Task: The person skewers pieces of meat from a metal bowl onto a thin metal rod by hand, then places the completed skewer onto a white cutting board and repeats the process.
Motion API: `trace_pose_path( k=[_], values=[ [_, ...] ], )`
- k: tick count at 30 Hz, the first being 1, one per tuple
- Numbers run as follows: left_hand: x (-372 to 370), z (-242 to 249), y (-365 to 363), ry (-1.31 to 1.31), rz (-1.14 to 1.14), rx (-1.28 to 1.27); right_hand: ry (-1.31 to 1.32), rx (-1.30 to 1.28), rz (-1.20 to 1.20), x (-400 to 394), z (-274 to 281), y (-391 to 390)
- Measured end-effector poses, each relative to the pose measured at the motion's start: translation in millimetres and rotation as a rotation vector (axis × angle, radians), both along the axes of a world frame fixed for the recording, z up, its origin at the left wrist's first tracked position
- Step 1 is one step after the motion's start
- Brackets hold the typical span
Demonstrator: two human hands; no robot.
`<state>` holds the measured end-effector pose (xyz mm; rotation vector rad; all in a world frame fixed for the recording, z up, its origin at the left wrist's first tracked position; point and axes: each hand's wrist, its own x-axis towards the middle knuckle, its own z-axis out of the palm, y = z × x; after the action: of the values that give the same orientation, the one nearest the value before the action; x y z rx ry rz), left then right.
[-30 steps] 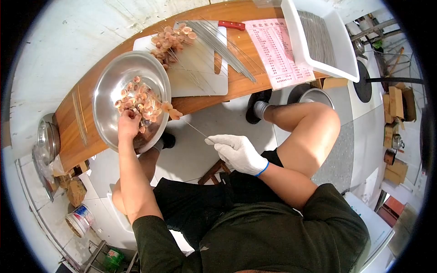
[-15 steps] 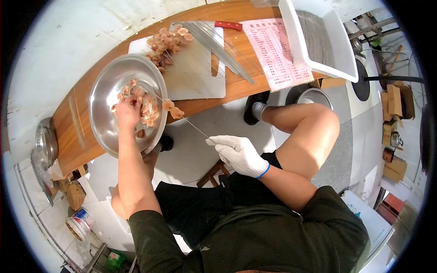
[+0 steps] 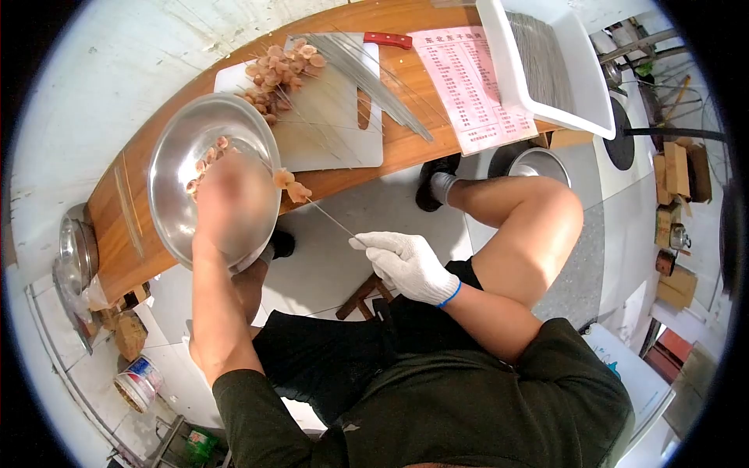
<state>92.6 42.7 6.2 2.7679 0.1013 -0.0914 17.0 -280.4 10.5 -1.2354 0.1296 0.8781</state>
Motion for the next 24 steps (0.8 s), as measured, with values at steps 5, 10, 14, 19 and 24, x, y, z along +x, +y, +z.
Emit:
trace_pose_path(
  k=[5,10,14,19,24],
  values=[
    [-2,-56,65,-0.096,0.097,0.06,0.004,-0.001,-0.013,-1,-2,-2],
    [-9,-40,72,0.08,0.223,-0.089,0.007,-0.017,0.004,0,2,0],
    [-16,-37,57,0.288,0.091,-0.171,-0.023,-0.041,0.04,1,5,3],
    [-19,-56,58,0.408,0.104,-0.13,-0.016,-0.02,0.014,-3,-2,3],
    [-21,-45,43,0.462,0.315,-0.035,-0.028,-0.037,0.05,-2,-2,1]
  ],
)
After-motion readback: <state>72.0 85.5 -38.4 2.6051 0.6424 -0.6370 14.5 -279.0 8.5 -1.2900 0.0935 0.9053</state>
